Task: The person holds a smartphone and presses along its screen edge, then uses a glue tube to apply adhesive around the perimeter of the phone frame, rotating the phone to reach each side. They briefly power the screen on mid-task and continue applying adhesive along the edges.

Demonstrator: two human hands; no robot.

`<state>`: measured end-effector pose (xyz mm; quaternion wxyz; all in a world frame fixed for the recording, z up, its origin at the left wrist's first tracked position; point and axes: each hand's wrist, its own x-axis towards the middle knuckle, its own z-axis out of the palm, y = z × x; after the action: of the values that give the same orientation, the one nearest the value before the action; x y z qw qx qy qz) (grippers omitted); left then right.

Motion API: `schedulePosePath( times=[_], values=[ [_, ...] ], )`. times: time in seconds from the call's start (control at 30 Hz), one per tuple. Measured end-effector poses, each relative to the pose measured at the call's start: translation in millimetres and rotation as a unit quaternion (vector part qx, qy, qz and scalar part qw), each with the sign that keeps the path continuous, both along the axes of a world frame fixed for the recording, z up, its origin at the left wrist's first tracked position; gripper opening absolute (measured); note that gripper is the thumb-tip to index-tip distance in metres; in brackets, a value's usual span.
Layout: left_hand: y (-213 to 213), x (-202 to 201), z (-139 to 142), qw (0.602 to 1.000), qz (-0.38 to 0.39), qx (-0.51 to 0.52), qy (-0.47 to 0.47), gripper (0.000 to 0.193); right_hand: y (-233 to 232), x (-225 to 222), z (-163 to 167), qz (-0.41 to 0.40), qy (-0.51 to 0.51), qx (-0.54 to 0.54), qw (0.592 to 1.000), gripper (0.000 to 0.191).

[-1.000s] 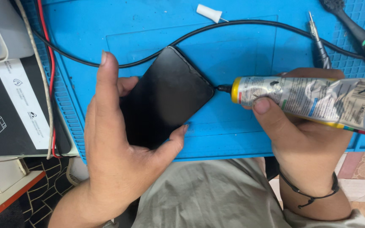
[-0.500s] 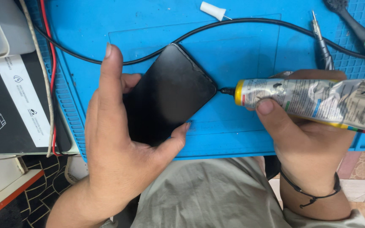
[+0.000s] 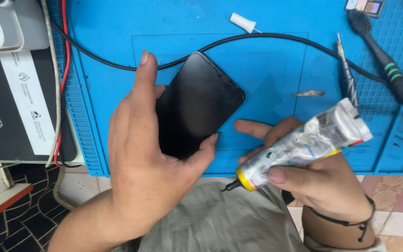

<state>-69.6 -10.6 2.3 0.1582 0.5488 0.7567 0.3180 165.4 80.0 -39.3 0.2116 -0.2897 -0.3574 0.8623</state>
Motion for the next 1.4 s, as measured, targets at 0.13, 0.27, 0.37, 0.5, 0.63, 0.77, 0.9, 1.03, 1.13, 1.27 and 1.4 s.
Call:
schedulePosePath(
  times=[0.13,0.27,0.37,0.5,0.63,0.77,0.9,1.03,1.13,1.27,1.4],
  values=[
    [2.8,11.9,2.2,1.0,0.027,0.009,0.001,0.111,1.6,5.2,-2.6,-0.063,0.022,-0.044,0.997,0.032],
    [3.2,22.0,0.2,0.998,0.059,0.015,-0.006,0.108,11.1,18.2,-3.4,-0.181,0.023,0.049,0.982,0.027],
    [1.7,28.8,-4.2,0.997,0.075,0.009,0.004,0.107,11.8,23.2,-5.0,-0.22,-0.032,0.113,0.968,0.028],
    [-1.3,37.2,-3.9,0.996,0.09,0.018,0.005,0.107,7.9,20.0,-2.4,-0.231,-0.094,0.146,0.957,0.031],
    [0.9,43.6,3.0,0.995,0.094,0.013,0.022,0.111,14.7,13.8,4.3,-0.238,-0.065,0.144,0.958,0.032],
    [-0.2,55.8,9.4,0.995,0.097,0.005,0.033,0.113,19.8,17.6,10.9,-0.232,-0.084,0.152,0.957,0.03],
    [-3.5,63.8,4.4,0.996,0.09,0.012,0.023,0.114,19.5,24.3,9.8,-0.238,-0.085,0.194,0.948,0.027],
    [-4.6,67.9,-2.4,0.996,0.087,0.002,0.022,0.116,23.3,24.7,6.2,-0.232,-0.122,0.232,0.937,0.031],
    [-1.7,66.6,-6.7,0.996,0.086,-0.007,0.029,0.118,25.8,19.0,5.7,-0.209,-0.145,0.28,0.926,0.028],
    [1.0,63.1,-10.4,0.996,0.082,-0.012,0.031,0.119,29.0,8.8,7.1,-0.206,-0.194,0.3,0.911,0.027],
    [2.2,59.3,-11.4,0.996,0.08,-0.006,0.025,0.117,31.6,1.5,8.5,-0.207,-0.194,0.292,0.913,0.027]
  ],
)
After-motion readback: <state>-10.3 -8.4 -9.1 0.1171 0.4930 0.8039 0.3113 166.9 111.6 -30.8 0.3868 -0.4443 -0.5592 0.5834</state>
